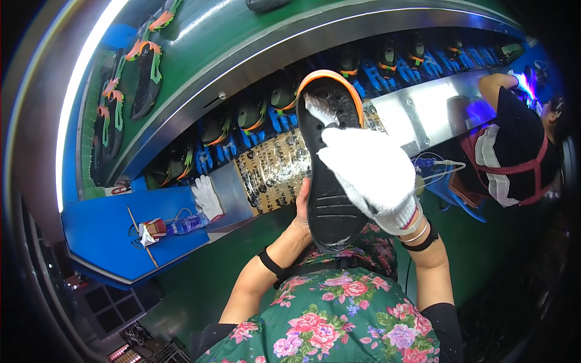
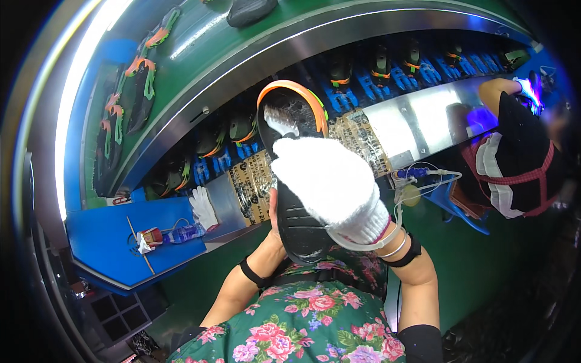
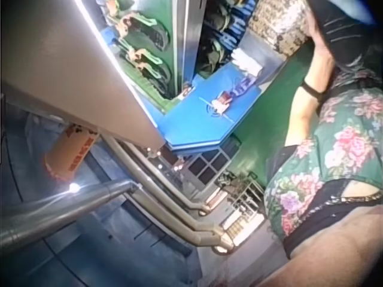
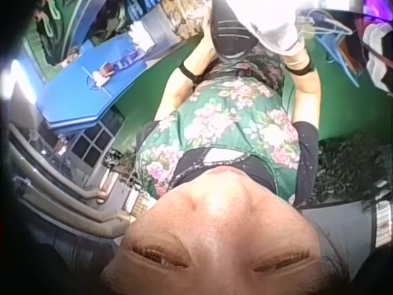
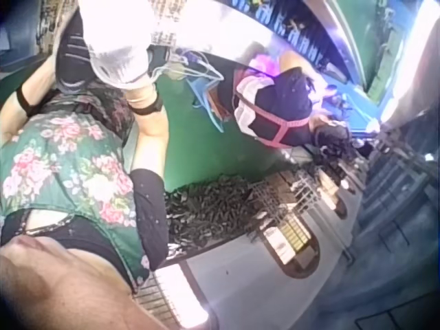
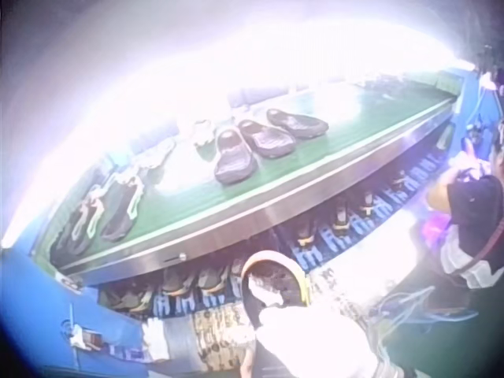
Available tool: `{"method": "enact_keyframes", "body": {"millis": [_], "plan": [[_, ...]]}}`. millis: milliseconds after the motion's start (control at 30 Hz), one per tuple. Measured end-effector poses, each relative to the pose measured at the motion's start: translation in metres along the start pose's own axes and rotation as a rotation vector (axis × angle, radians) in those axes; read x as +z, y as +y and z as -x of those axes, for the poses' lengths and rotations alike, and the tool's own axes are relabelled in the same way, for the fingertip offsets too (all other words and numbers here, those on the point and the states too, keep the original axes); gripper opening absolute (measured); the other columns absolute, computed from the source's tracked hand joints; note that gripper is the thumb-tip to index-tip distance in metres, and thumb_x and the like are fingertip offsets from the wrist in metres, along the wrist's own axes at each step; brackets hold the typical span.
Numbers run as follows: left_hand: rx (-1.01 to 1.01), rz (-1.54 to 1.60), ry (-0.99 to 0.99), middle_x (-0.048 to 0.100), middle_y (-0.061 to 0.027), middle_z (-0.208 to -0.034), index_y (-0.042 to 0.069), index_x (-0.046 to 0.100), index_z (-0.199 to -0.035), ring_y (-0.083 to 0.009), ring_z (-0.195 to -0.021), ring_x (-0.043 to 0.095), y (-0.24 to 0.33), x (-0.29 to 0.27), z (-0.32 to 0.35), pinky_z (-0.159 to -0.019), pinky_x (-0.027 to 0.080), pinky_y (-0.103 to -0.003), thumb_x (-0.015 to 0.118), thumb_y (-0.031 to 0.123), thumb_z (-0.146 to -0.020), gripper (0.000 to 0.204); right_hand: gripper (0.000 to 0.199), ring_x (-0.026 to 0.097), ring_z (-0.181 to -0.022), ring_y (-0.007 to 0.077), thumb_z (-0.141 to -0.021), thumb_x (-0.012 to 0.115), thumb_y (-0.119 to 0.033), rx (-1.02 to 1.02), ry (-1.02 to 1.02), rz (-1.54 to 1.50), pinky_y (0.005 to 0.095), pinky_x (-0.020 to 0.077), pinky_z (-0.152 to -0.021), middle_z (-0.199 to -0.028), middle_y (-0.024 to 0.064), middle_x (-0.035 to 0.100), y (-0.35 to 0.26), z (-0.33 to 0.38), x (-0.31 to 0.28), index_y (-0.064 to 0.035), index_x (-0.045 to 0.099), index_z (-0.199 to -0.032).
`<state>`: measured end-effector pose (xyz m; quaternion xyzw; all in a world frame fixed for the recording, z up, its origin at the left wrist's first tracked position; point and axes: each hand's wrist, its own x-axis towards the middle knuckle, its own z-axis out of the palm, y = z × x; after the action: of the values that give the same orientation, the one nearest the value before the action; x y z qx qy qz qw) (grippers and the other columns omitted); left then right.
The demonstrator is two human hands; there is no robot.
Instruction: Apply adhesive to the edges and surface of shoe soles using a brush.
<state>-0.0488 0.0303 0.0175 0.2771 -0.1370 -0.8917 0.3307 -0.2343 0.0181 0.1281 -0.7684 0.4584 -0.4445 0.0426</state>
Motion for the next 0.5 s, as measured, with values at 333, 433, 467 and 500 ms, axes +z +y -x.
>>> {"method": "enact_keyframes", "body": {"millis": [333,433,467,500], "plan": [[0.029,0.416,-0.301,0.047,-0.0173,-0.161,0.015,0.036,-0.163,-0.0380,-0.144,0.050,-0.008,-0.041,-0.015,-0.122,0.039,-0.057,0.045,0.073,-0.099,0.087,0.036,0.073,-0.109,0.0307,-0.083,0.076,-0.007,0.064,0.040,-0.118,0.0415,0.0584,-0.092,-0.122,0.0135,0.076,0.004,0.007,0.006,-0.0082,0.077,-0.119],[0.037,0.419,-0.323,0.048,-0.0181,-0.160,0.012,0.037,-0.162,-0.0379,-0.144,0.051,-0.009,-0.044,-0.017,-0.121,0.040,-0.057,0.044,0.072,-0.100,0.087,0.040,0.073,-0.109,0.0304,-0.080,0.077,0.002,0.039,-0.077,-0.069,0.0404,0.0577,-0.092,-0.121,0.0148,0.076,0.002,0.023,0.020,-0.0052,0.077,-0.119],[0.038,0.480,-0.370,0.049,-0.0186,-0.159,0.011,0.037,-0.162,-0.0378,-0.143,0.052,-0.008,-0.046,-0.018,-0.121,0.041,-0.056,0.044,0.072,-0.101,0.087,0.036,0.074,-0.105,0.0302,-0.078,0.078,0.002,0.038,-0.024,-0.161,0.0401,0.0586,-0.090,-0.117,0.0149,0.078,0.001,0.022,0.024,-0.0055,0.079,-0.114],[0.037,0.475,-0.365,0.049,-0.0186,-0.159,0.011,0.037,-0.162,-0.0378,-0.143,0.052,-0.006,-0.048,-0.017,-0.121,0.041,-0.056,0.044,0.072,-0.101,0.087,0.036,0.074,-0.105,0.0302,-0.078,0.078,0.002,0.041,-0.019,-0.166,0.0401,0.0586,-0.090,-0.117,0.0149,0.078,0.003,0.020,0.023,-0.0055,0.079,-0.114]]}}
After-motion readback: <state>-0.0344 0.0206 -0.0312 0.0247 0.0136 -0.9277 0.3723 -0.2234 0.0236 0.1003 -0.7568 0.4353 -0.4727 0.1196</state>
